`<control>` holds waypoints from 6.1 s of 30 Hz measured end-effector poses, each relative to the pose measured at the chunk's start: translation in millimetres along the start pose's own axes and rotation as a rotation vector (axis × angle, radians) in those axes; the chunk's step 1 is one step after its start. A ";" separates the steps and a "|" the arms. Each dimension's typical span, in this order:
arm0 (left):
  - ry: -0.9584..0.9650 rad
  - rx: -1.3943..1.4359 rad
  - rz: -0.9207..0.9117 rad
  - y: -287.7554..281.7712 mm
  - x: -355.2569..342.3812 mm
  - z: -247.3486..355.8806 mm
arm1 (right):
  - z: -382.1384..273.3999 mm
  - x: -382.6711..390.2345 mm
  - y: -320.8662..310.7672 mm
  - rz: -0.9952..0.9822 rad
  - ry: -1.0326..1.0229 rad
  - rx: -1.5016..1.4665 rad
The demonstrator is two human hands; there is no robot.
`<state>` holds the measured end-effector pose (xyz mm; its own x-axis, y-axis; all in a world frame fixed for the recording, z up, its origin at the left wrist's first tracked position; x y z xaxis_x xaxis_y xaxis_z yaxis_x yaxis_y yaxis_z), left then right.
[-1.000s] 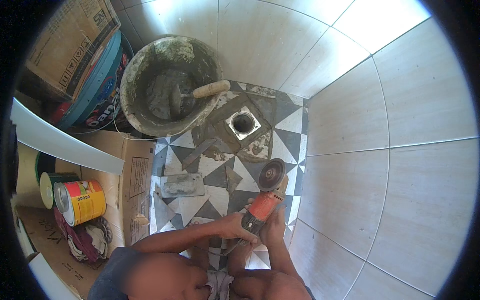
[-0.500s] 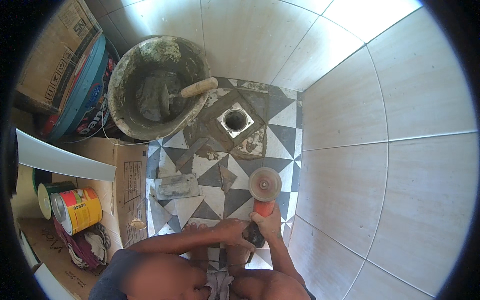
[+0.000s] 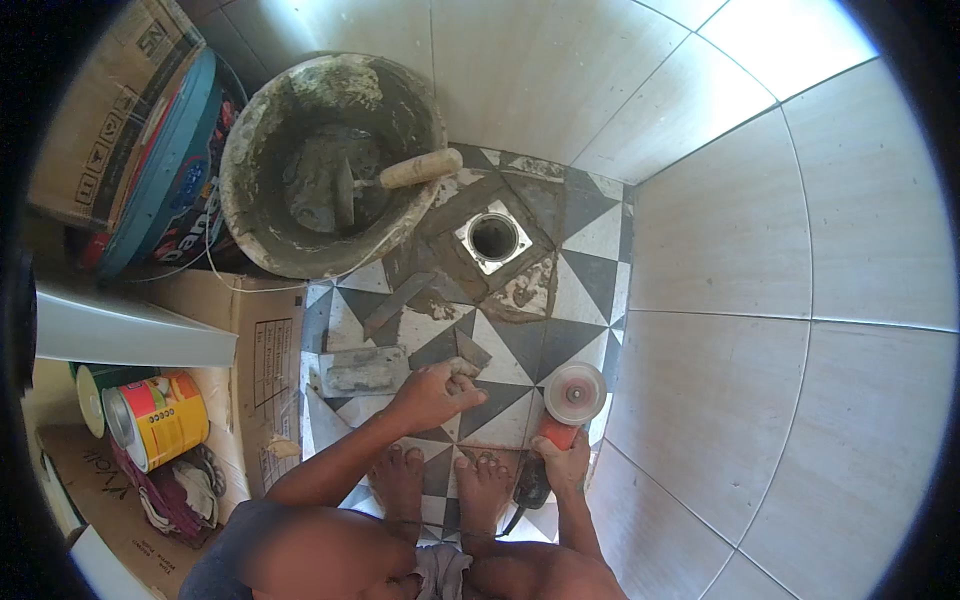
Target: Apply cement and fit small pieces of tile around a circular floor drain floor structure.
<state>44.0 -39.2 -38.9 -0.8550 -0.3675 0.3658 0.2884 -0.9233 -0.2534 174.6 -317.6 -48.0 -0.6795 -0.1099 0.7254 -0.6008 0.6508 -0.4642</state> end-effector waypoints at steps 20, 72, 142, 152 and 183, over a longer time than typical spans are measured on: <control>0.349 -0.531 0.180 -11.1 -19.3 25.9 | -11.2 22.4 -7.7 0.218 -0.269 0.201; 0.612 -0.756 0.127 2.0 -124.7 66.7 | 44.0 8.9 -19.1 -0.005 -0.146 -0.058; 0.477 -0.707 -0.212 -26.0 -229.5 75.8 | 15.5 -4.0 -23.3 -0.045 -0.161 -0.106; 0.510 -0.633 -0.142 -26.8 -218.4 62.3 | 15.1 -6.3 -23.9 -0.034 -0.169 -0.073; 0.844 -0.980 -0.265 -43.7 -190.7 61.5 | 6.9 -2.0 -16.3 -0.019 -0.172 -0.070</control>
<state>220.9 64.4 -42.5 -0.9439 0.3224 -0.0719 -0.0527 -0.3621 -0.9307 182.8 -333.2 -45.4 -0.7338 -0.2459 0.6333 -0.5875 0.6977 -0.4099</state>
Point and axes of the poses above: each hand's wrist, its own x-axis away from the middle knuckle, its own y-axis out of the palm, z = x × y, the point moved 9 cm from there along -x, towards the middle knuckle, and after that the axes turned 11 degrees about y, right-handed, at the moved point
